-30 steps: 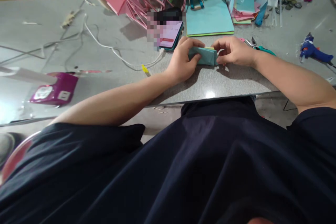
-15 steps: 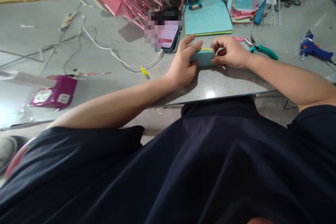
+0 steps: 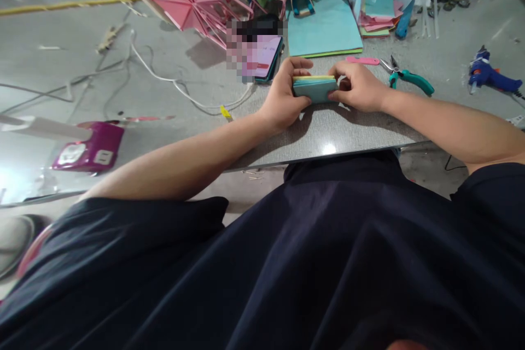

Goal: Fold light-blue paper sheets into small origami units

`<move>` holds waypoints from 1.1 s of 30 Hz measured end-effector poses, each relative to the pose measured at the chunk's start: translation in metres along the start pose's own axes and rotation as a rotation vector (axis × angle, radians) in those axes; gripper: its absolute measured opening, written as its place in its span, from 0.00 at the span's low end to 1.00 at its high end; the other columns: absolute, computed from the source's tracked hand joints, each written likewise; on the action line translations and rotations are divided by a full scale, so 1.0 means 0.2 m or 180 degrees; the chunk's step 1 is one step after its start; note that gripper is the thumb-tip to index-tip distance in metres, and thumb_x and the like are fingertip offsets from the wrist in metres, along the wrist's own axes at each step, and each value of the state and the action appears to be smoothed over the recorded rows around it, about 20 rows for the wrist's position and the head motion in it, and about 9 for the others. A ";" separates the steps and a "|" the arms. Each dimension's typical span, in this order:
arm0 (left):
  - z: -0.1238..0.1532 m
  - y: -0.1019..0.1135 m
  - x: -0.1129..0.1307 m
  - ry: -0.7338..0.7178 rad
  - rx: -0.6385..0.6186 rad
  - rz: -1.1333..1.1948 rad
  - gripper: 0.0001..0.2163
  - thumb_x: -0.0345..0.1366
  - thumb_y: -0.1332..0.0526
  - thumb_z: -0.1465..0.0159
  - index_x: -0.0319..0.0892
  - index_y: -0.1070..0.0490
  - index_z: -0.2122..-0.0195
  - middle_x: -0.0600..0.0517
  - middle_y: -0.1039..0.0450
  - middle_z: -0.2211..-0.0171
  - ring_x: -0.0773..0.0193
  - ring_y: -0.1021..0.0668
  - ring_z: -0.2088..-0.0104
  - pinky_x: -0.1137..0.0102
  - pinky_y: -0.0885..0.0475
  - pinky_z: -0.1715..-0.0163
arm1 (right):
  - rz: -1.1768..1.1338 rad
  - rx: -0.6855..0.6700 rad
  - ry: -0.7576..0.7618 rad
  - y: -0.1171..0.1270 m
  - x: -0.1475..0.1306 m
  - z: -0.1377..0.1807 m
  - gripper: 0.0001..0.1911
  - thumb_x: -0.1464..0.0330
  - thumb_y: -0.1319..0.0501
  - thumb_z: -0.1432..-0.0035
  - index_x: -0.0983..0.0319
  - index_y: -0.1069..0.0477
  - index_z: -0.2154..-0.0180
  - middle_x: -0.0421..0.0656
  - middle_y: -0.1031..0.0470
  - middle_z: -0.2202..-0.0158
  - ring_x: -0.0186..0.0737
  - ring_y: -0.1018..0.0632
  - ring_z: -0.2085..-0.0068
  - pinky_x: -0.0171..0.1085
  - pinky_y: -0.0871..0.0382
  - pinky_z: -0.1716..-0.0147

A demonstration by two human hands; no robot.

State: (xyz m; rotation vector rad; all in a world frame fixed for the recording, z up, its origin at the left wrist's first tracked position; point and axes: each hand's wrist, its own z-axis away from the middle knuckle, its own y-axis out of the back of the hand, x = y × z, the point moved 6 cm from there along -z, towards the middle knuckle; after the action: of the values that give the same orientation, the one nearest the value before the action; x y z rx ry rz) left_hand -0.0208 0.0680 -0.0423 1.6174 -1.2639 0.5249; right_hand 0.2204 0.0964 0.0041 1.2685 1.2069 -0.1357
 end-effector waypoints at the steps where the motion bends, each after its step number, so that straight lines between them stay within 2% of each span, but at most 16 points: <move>1: 0.00 0.00 0.00 0.0019 -0.0033 0.0033 0.41 0.29 0.26 0.42 0.61 0.25 0.27 0.45 0.14 0.31 0.37 0.13 0.27 0.40 0.09 0.28 | 0.0157 0.0012 0.0038 0.00 -0.01 0.00 0.20 0.62 0.15 0.32 0.52 0.25 0.52 0.43 0.19 0.56 0.58 0.13 0.49 0.59 0.09 0.38; 4: -0.01 0.00 0.00 0.0027 -0.0012 0.0060 0.42 0.29 0.25 0.41 0.62 0.26 0.25 0.45 0.15 0.29 0.37 0.13 0.26 0.40 0.09 0.28 | 0.0538 -0.0020 0.0046 0.00 -0.03 0.01 0.17 0.65 0.19 0.30 0.52 0.23 0.47 0.49 0.15 0.43 0.61 0.11 0.43 0.64 0.11 0.29; 6: -0.01 0.00 0.00 0.0019 0.0035 0.0054 0.41 0.28 0.25 0.41 0.62 0.25 0.26 0.45 0.14 0.29 0.36 0.13 0.26 0.39 0.08 0.28 | 0.0642 -0.0040 0.0017 -0.01 -0.03 0.02 0.19 0.66 0.22 0.27 0.52 0.22 0.40 0.52 0.15 0.34 0.66 0.11 0.36 0.68 0.13 0.24; 10: -0.01 -0.03 0.00 0.0013 -0.0027 0.0167 0.40 0.28 0.26 0.41 0.63 0.25 0.27 0.46 0.12 0.30 0.38 0.12 0.27 0.40 0.09 0.27 | 0.0816 0.0046 0.0211 -0.02 -0.06 0.06 0.32 0.65 0.25 0.22 0.47 0.26 0.23 0.53 0.17 0.22 0.71 0.20 0.18 0.72 0.19 0.16; 12: -0.01 -0.03 0.00 -0.0028 -0.0086 0.0177 0.40 0.29 0.26 0.40 0.62 0.25 0.26 0.46 0.12 0.29 0.38 0.12 0.27 0.40 0.09 0.27 | 0.0979 0.0036 0.0284 -0.03 -0.06 0.07 0.36 0.63 0.25 0.20 0.47 0.28 0.18 0.53 0.19 0.19 0.72 0.22 0.16 0.72 0.21 0.14; 16: 0.00 -0.02 0.00 -0.0225 -0.0072 -0.0044 0.40 0.33 0.24 0.41 0.61 0.23 0.25 0.46 0.14 0.24 0.35 0.14 0.24 0.35 0.15 0.19 | 0.1251 0.0041 0.0214 -0.01 -0.07 0.08 0.37 0.58 0.24 0.20 0.48 0.26 0.17 0.53 0.19 0.19 0.78 0.16 0.21 0.70 0.15 0.20; 21: 0.01 -0.04 0.03 -0.0369 -0.0065 -0.0299 0.41 0.35 0.23 0.41 0.61 0.22 0.24 0.47 0.15 0.22 0.31 0.17 0.20 0.30 0.23 0.13 | 0.1236 0.0104 0.0228 0.00 -0.10 0.07 0.34 0.57 0.24 0.22 0.44 0.22 0.20 0.49 0.15 0.23 0.73 0.15 0.23 0.63 0.12 0.23; 25: 0.00 -0.05 0.03 -0.0308 -0.0047 -0.0322 0.38 0.35 0.23 0.37 0.61 0.26 0.25 0.45 0.16 0.25 0.32 0.17 0.21 0.29 0.22 0.14 | 0.1127 0.0108 0.0215 -0.03 -0.07 0.05 0.35 0.62 0.28 0.22 0.45 0.26 0.18 0.50 0.19 0.19 0.71 0.21 0.17 0.68 0.20 0.14; 28: -0.01 -0.05 0.01 -0.0180 0.0045 -0.0338 0.35 0.36 0.22 0.33 0.58 0.31 0.27 0.40 0.21 0.24 0.33 0.17 0.24 0.31 0.19 0.18 | 0.1006 0.0223 0.0171 -0.04 -0.04 0.03 0.38 0.66 0.31 0.23 0.45 0.30 0.17 0.51 0.20 0.19 0.69 0.25 0.14 0.73 0.26 0.10; 30: -0.02 -0.06 -0.02 -0.0133 0.0064 -0.0361 0.34 0.38 0.22 0.32 0.58 0.34 0.28 0.39 0.24 0.23 0.34 0.16 0.27 0.30 0.18 0.21 | 0.0911 0.0239 0.0112 -0.03 -0.02 0.03 0.32 0.67 0.31 0.22 0.45 0.28 0.23 0.52 0.16 0.24 0.70 0.21 0.18 0.75 0.23 0.13; 33: -0.04 -0.05 -0.05 -0.0226 0.0069 -0.0311 0.33 0.42 0.22 0.29 0.62 0.37 0.28 0.44 0.24 0.26 0.37 0.18 0.31 0.30 0.18 0.26 | 0.0807 0.0235 0.0004 0.00 -0.04 0.03 0.16 0.65 0.30 0.20 0.46 0.25 0.36 0.51 0.13 0.33 0.71 0.15 0.29 0.75 0.17 0.20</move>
State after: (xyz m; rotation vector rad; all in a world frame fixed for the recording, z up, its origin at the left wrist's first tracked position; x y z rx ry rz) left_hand -0.0129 0.0791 -0.0518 1.7195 -1.2276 0.4251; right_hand 0.2206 0.0886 0.0090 1.4750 1.0399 0.0062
